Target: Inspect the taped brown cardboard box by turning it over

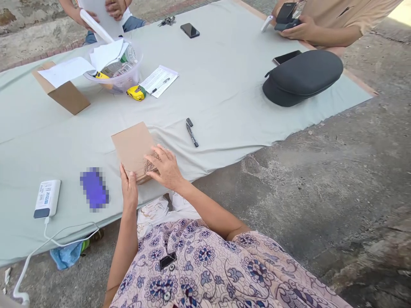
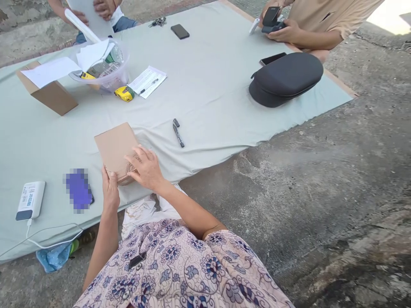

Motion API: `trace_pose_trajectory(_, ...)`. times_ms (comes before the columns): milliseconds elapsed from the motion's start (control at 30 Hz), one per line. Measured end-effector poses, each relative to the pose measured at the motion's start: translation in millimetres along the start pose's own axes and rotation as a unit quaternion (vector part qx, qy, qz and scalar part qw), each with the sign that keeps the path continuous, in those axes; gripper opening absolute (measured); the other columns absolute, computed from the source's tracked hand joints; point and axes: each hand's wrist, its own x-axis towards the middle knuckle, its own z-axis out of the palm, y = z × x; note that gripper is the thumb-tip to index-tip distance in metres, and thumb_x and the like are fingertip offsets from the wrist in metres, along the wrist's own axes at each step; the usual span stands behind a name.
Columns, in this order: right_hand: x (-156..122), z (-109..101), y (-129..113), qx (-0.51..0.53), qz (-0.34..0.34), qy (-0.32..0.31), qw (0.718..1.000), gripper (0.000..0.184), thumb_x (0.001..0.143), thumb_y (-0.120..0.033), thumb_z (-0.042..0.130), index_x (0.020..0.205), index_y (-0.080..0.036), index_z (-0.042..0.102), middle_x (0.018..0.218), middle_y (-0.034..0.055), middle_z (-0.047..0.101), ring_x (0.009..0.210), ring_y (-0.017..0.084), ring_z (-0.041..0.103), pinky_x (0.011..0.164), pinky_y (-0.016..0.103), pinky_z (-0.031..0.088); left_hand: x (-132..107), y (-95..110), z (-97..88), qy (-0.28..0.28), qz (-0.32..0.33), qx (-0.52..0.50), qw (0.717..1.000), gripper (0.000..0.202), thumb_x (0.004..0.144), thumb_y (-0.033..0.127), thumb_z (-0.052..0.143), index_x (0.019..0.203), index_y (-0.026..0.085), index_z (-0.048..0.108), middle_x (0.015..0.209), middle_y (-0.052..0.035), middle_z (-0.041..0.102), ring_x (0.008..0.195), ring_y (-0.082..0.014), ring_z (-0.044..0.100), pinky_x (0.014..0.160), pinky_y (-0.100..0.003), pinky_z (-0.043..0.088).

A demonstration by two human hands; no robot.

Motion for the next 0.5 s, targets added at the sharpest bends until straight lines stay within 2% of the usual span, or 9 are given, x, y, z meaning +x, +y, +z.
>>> trace_pose_trajectory(100, -3.5, 0.6, 22.2, 0.089, 0.068, -0.004, 0.994, 0.072, 0.091, -0.051, 0.063, 0.153, -0.020, 0.043, 0.157, 0.0179, 0.048, 0.147, 0.032, 0.045, 0.119, 0.051, 0.041, -0.8, -0.2, -0.1, -0.004, 0.010, 0.006, 1.000, 0.079, 0.098, 0.060, 0.045, 0.163, 0.022, 0.020, 0.173, -0.0097, 0.019, 0.161, -0.0217, 0.017, 0.132, -0.037, 0.015)
trace_pose_trajectory(200, -9.2, 8.5, 42.5, 0.192, 0.069, -0.030, 0.978, 0.069, 0.098, -0.053, 0.048, 0.157, -0.022, 0.035, 0.156, 0.0140, 0.050, 0.141, 0.025, 0.053, 0.113, 0.043, 0.049, -2.0, -1.4, -1.3, -0.004, 0.013, 0.013, 1.000, 0.080, 0.099, 0.060, 0.044, 0.163, 0.020, 0.020, 0.172, -0.0109, 0.021, 0.161, -0.0212, 0.018, 0.132, -0.036, 0.015)
trace_pose_trajectory(300, -15.0, 21.4, 51.9, 0.222, 0.051, -0.001, 0.974, 0.068, 0.100, -0.057, 0.041, 0.157, -0.021, 0.036, 0.159, 0.0142, 0.048, 0.145, 0.024, 0.048, 0.118, 0.043, 0.044, -3.2, -5.0, -1.3, 0.004, 0.021, 0.017, 1.000, 0.080, 0.099, 0.061, 0.043, 0.163, 0.019, 0.021, 0.171, -0.0112, 0.023, 0.161, -0.0205, 0.019, 0.132, -0.033, 0.015)
trace_pose_trajectory(500, -23.7, 46.7, 58.2, 0.207, 0.053, 0.047, 0.976, 0.068, 0.100, -0.059, 0.035, 0.155, -0.020, 0.038, 0.156, 0.0169, 0.050, 0.145, 0.026, 0.047, 0.122, 0.048, 0.038, -3.4, -9.8, 1.3, 0.018, 0.035, 0.018, 0.999, 0.080, 0.099, 0.062, 0.042, 0.163, 0.019, 0.022, 0.173, -0.0098, 0.019, 0.160, -0.0200, 0.021, 0.131, -0.031, 0.018)
